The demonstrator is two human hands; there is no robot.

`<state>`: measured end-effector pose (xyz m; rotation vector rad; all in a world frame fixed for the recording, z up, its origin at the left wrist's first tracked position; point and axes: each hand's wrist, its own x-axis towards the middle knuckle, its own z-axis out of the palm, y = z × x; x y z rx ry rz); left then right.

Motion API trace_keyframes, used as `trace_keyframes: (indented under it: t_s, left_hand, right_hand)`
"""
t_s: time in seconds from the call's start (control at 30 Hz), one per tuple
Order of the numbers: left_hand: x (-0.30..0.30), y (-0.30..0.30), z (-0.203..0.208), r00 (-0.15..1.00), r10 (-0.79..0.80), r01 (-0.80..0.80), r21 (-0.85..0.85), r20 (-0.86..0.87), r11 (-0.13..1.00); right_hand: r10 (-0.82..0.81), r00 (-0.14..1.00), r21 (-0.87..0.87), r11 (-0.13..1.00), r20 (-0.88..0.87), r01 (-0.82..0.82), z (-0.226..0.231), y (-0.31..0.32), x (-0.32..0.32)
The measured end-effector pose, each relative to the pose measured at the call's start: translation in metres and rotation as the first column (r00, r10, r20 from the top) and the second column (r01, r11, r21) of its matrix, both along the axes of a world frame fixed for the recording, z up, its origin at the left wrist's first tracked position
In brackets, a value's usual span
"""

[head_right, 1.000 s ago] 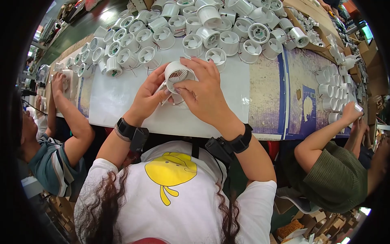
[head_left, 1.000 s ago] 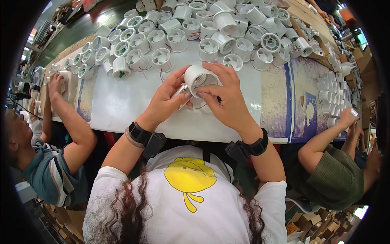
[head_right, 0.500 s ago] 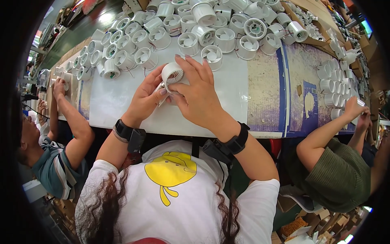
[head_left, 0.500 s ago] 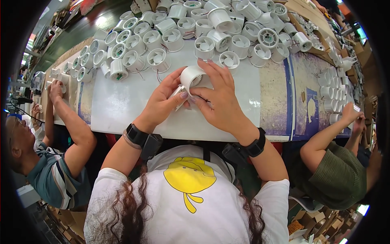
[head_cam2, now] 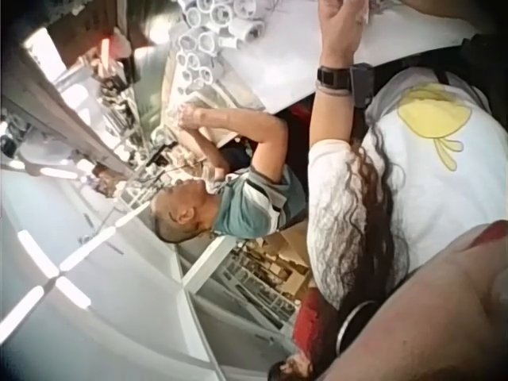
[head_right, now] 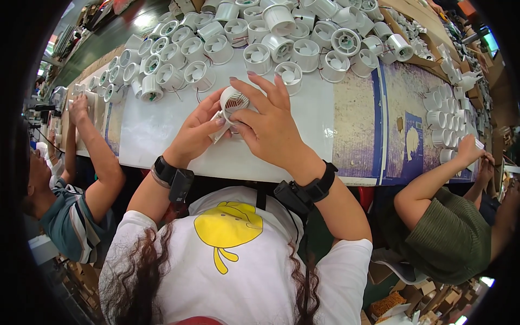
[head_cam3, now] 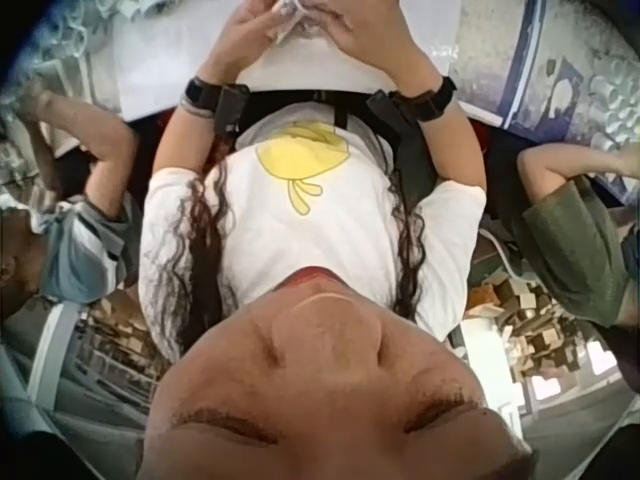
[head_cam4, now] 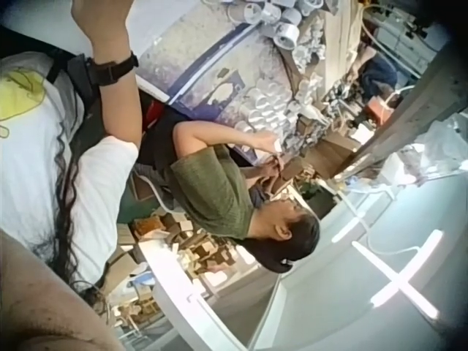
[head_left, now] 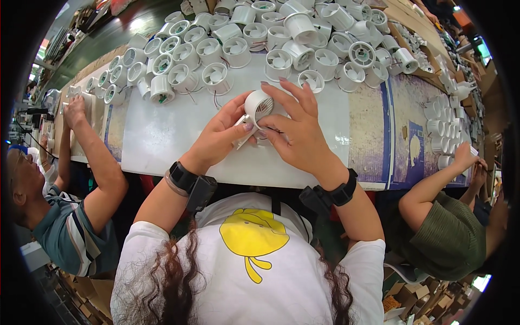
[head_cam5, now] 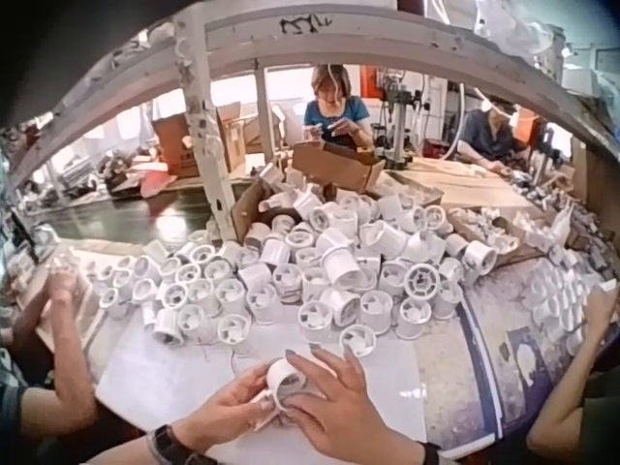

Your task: The person picks up a white plastic housing and a fan motor, threads the wires through the housing, and presses the motor into place. They repeat this process for a second unit, tucking the wires into a side channel before setting it down.

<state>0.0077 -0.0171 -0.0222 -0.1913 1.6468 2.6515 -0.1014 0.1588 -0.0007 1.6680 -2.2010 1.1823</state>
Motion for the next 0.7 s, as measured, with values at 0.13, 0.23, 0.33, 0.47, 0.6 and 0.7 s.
trace_keyframes:
  t_s: [0.13,0.23,0.33,0.47,0.6,0.7]
  left_hand:
    - [-0.001,-0.001,0.005,1.000,-0.017,0.017,0.019,0.007,1.000]
    - [-0.002,-0.002,0.007,0.999,0.020,-0.019,-0.045,0.038,0.999]
    - [-0.003,-0.002,0.005,0.998,0.039,-0.038,-0.014,0.049,0.999]
    - [-0.002,-0.003,0.007,0.997,0.058,-0.057,-0.023,0.057,0.998]
    - [-0.001,-0.004,0.005,0.997,0.066,-0.062,-0.084,0.048,0.995]
    - [0.000,-0.004,0.003,0.997,0.066,-0.062,-0.121,0.029,0.991]
  right_hand:
    - [0.060,0.996,-0.017,0.998,0.062,-0.059,-0.001,0.000,-0.003]
    - [0.069,0.993,-0.021,0.997,0.099,-0.067,0.001,0.002,-0.001]
    - [-0.045,0.980,0.005,0.999,-0.194,0.046,0.003,0.002,0.009]
    - [-0.129,0.884,-0.038,0.991,-0.449,0.125,-0.011,0.001,0.014]
    - [-0.149,0.932,-0.061,0.989,-0.329,0.136,-0.014,0.000,0.014]
    - [-0.136,0.981,-0.099,0.987,-0.139,0.123,-0.012,-0.002,0.010]
